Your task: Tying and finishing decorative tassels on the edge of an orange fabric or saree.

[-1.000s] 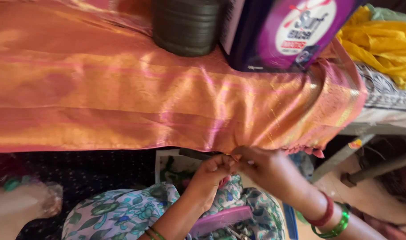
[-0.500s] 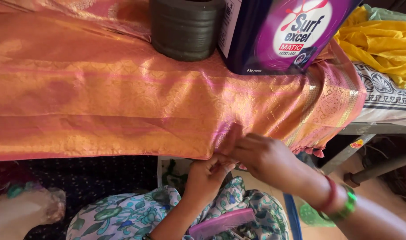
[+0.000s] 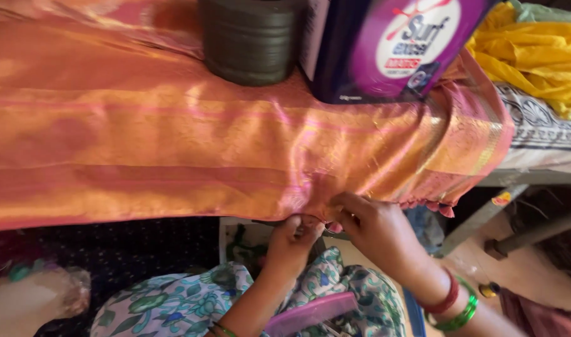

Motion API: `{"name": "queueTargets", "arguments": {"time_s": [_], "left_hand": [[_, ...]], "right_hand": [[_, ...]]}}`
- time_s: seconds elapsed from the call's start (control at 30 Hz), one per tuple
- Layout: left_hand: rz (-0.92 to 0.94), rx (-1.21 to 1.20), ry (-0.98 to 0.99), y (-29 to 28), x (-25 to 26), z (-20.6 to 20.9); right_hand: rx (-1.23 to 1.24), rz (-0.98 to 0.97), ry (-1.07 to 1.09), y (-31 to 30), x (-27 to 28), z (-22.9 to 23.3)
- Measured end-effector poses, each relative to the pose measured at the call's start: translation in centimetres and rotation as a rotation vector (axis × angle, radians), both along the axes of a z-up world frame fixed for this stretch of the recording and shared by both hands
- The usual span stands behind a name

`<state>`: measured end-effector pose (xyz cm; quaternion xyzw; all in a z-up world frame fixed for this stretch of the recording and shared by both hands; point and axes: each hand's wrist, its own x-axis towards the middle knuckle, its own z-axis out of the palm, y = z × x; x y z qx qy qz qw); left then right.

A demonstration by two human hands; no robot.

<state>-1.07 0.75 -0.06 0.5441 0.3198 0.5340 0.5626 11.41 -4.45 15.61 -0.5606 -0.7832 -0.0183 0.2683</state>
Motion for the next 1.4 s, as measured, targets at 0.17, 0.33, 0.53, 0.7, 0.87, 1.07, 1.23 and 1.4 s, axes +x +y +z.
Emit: {"name": "queueTargets", "arguments": {"time_s": [0.17, 0.33, 0.53, 0.7, 0.87, 1.07, 1.23, 1.4], "left_hand": [[-0.06, -0.046, -0.059, -0.4, 1.1, -0.5], [0.246, 0.319, 0.121, -1.3, 0.0, 1.2], [0.343, 0.555, 0.466, -2.4, -1.4, 3.2], [0.142, 0.057, 0.11, -0.5, -1.6, 2.6], [0.034, 0.073, 0.393, -0.4, -2.2, 5.5], [-0.064, 0.085, 0.248, 0.2, -2.1, 5.0], [0.031, 0.008, 0.059, -0.1, -2.4, 5.1], [-0.184, -0.254, -0.138, -0.7, -1.8, 1.1]], "right_hand": [[-0.445, -0.305, 0.707, 0.0, 2.2, -4.8], [-0.546, -0.086, 1.231, 1.5, 4.8, -9.5], [-0.486, 0.005, 1.059, 1.7, 4.5, -9.6], [-0.45, -0.098, 0.902, 1.2, 4.3, -8.8], [-0.398, -0.097, 0.816, 1.4, 4.4, -9.5], [-0.292, -0.094, 0.822, 1.3, 4.1, -9.2], [-0.241, -0.143, 0.731, 1.1, 4.1, -9.2], [-0.18, -0.123, 0.692, 1.1, 4.2, -9.9]]}}
